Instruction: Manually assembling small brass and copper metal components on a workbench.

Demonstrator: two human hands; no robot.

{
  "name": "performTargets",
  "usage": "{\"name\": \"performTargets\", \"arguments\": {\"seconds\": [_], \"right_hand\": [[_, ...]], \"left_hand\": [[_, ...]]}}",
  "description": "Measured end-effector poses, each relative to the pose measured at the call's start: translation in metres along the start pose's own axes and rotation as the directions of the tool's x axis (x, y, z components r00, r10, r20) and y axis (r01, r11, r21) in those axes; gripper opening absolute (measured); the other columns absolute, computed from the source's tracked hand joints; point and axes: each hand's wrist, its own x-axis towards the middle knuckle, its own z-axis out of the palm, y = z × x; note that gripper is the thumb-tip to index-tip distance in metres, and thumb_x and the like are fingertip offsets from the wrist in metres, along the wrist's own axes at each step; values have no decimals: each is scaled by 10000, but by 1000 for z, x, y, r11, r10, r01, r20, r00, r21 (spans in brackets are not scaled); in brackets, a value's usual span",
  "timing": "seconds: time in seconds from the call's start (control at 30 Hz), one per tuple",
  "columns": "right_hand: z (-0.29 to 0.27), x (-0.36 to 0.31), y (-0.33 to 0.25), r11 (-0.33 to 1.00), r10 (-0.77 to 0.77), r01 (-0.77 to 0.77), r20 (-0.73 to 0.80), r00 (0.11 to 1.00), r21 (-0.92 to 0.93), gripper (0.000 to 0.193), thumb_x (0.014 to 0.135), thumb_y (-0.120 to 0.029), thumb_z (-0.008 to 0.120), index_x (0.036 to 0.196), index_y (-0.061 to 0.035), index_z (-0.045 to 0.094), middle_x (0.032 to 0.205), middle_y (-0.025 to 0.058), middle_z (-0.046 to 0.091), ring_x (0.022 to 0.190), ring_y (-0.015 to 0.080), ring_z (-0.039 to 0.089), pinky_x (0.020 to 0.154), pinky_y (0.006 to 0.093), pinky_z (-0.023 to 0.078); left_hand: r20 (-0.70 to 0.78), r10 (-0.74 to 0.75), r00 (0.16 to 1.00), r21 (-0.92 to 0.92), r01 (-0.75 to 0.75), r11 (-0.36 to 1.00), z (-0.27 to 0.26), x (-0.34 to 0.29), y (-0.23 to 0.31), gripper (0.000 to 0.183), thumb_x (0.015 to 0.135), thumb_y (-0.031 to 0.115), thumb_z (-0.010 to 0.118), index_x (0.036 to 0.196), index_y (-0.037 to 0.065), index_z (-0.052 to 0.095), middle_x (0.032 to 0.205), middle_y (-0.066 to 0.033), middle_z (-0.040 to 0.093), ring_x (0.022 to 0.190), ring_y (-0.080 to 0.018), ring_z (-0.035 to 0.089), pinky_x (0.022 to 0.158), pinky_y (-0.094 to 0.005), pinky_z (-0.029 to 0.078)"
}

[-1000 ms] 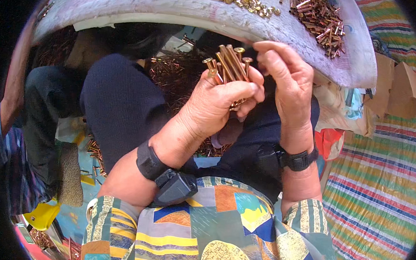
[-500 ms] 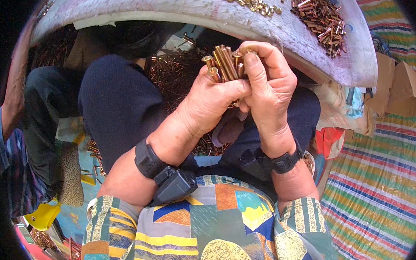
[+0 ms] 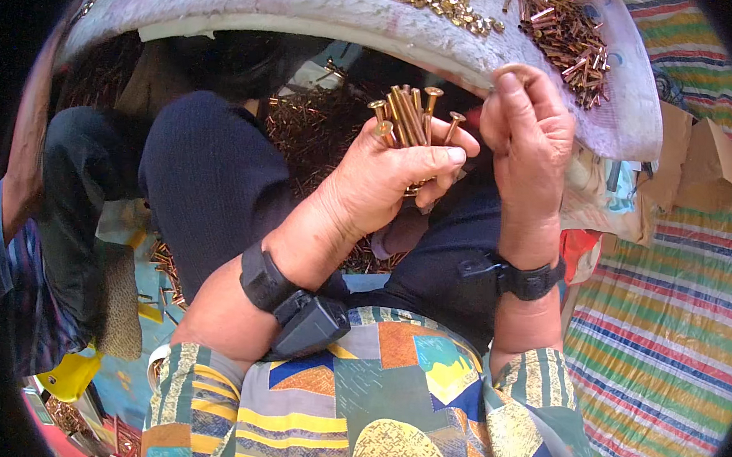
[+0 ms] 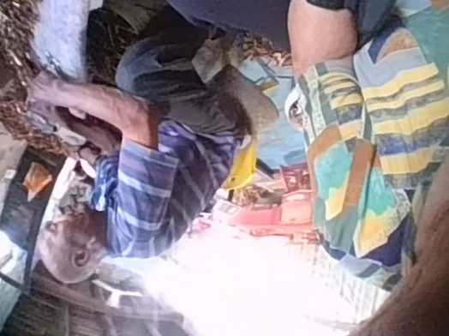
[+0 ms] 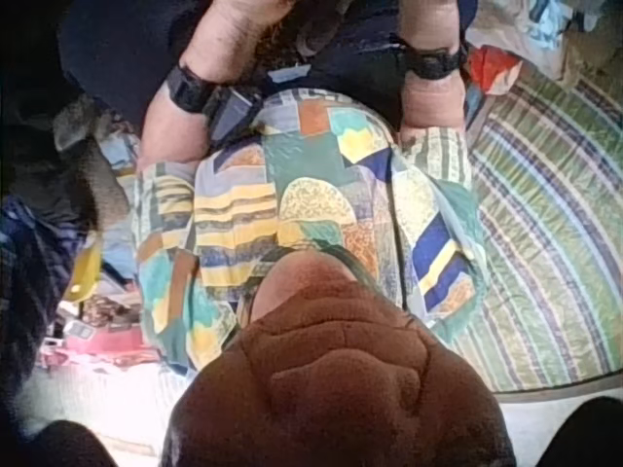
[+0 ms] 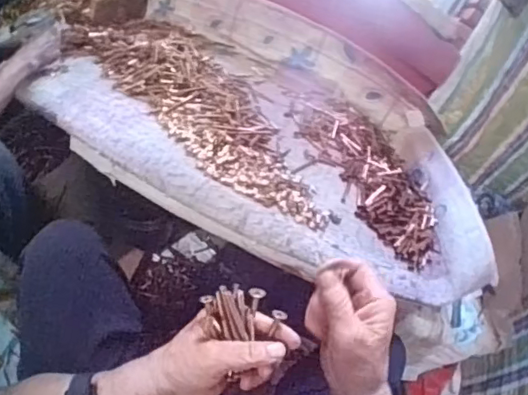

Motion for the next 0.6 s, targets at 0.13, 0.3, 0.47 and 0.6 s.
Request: {"name": "performTargets", "arguments": {"seconds": [0.13,0.3,0.47,0.6], "right_hand": [[-2,-8,-9,933,307,-235,263,914,-272,107,773,-53,626,864,1,613,651,-43,545,572,11,463,491,157,373],[-3,-13,-8,861,108,40,260,960,-506,73,812,-56,580,776,8,574,600,-21,539,564,22,478,496,177,398],[-8,-4,-8,862,114,115,410,905,-494,118,836,-84,539,889,14,579,640,11,543,600,51,484,530,211,420],[-12,-5,-6,863,79,174,468,880,-474,125,832,-94,538,895,4,582,634,28,540,589,41,481,513,206,410]], "left_hand": [[88,-21,996,-14,23,1000,-5,-3,0,166,754,118,615,850,-14,592,588,-33,525,440,-83,446,404,-201,359],[-34,-119,992,59,121,991,3,-7,9,139,732,86,617,833,-6,593,567,-43,551,422,-89,469,395,-190,374],[38,-162,986,130,156,979,-4,-9,3,115,721,74,611,810,1,602,563,-46,560,416,-86,476,386,-184,372],[103,-189,977,214,164,963,-6,-7,6,110,735,97,616,801,10,606,573,-48,568,411,-85,475,379,-183,368]]}}
